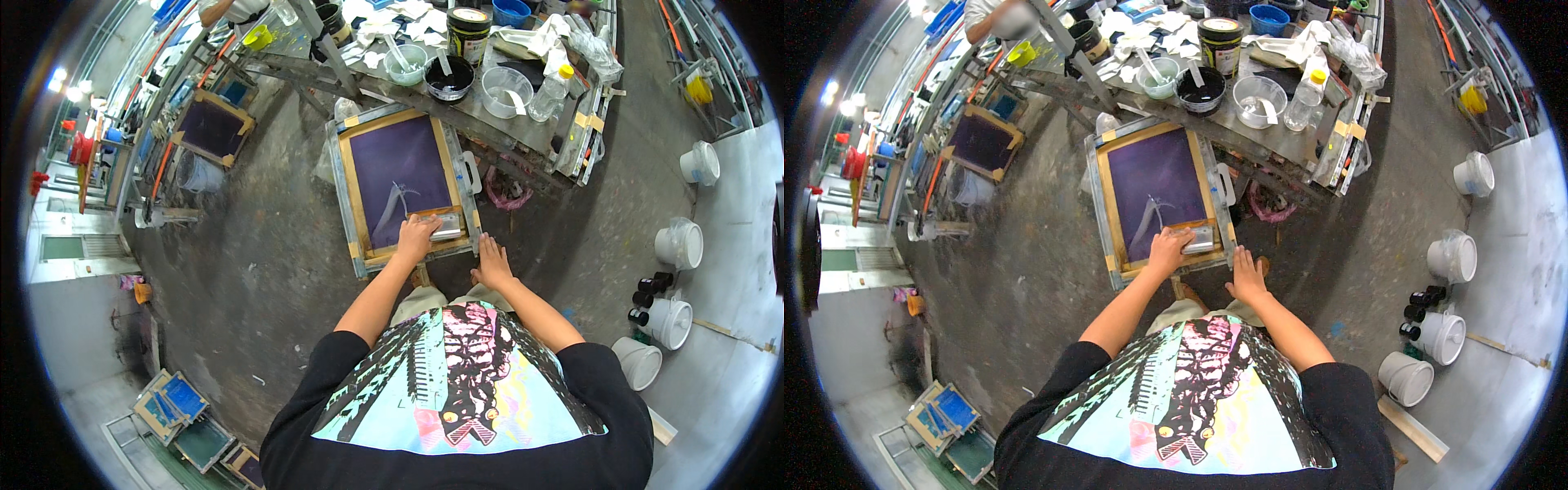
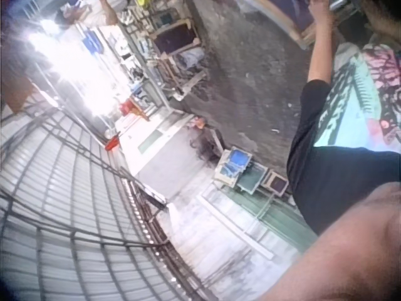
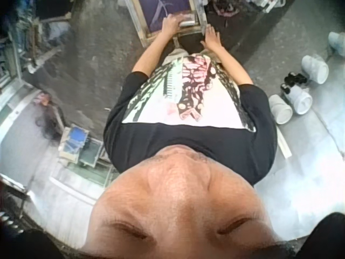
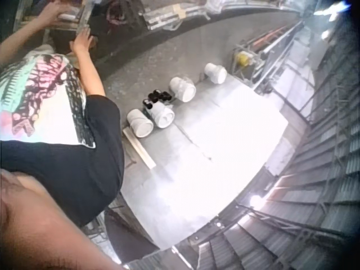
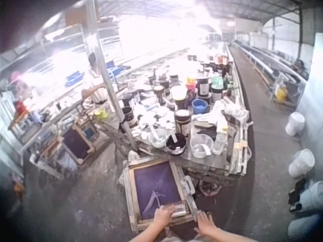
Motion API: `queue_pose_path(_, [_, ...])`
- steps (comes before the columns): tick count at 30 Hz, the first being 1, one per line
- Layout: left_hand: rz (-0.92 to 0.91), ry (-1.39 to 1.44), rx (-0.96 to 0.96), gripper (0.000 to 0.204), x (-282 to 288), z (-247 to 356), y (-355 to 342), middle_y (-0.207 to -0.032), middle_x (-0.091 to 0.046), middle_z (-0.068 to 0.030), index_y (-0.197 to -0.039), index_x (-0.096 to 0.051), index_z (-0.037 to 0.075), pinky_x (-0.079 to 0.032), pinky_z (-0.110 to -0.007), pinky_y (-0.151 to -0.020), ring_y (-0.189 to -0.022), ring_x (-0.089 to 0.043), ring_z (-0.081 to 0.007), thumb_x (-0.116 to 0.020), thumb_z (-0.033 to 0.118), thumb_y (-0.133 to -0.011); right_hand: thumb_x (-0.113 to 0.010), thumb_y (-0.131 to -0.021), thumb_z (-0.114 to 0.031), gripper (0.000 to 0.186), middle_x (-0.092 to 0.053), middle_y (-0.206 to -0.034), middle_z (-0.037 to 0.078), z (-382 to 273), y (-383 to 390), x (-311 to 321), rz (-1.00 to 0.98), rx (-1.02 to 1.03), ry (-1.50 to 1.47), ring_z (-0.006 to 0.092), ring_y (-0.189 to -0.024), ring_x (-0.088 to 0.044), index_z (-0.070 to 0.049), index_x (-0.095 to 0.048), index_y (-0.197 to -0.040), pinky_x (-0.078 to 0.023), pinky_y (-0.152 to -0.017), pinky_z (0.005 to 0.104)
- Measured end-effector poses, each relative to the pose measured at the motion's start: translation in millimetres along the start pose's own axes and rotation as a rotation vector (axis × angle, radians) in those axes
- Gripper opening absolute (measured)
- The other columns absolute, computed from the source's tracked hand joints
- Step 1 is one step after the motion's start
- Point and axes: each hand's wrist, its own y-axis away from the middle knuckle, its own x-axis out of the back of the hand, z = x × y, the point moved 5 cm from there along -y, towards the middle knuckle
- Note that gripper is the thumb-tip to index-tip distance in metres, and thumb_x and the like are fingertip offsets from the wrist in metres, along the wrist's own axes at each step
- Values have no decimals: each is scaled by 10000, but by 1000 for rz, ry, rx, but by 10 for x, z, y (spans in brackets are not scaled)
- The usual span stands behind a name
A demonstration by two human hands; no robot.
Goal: The person uses a squeegee to pull purple ink across a screen-printing frame over a dark garment on a conveyor. After completing the pass, they lift the frame, walk to a nearby table, and pour additional ink onto the screen.
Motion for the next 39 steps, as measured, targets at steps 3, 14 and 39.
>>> queue_pose_path(3, [-20, 17, -10, 633, 27, 12, 175, -1386, -690, 54, -1338, -694, 247, -485, -451, -885, -1150, -614, -251, -800, 109, -729, -775, -878, -338, 1111, -114, -1724, 223, -1, -1, -68, 19, -8, 30, 387, -1591, -165, 40, -58, -1639, -259, -1226, 635])
queue_pose_path(14, [108, -3, -22, 710, -24, 128, 1133, -1411, -674, 51, -1372, -661, 245, -485, -430, -891, -1182, -623, -281, -841, 159, -691, -768, -891, -353, 1137, -73, -1745, 174, -40, -81, -87, -19, -99, 14, 362, -1605, -125, -10, -1, -1657, -202, -1258, 608])
queue_pose_path(39, [237, 184, 330, 455, 311, -963, 37, -1133, -776, -58, -1125, -795, 233, -539, -476, -936, -1073, -699, -310, -706, -6, -748, -796, -857, -416, 1172, -108, -1726, 228, -68, -86, 72, -77, -87, -50, 383, -1605, -100, 54, -59, -1638, -154, -1261, 628])
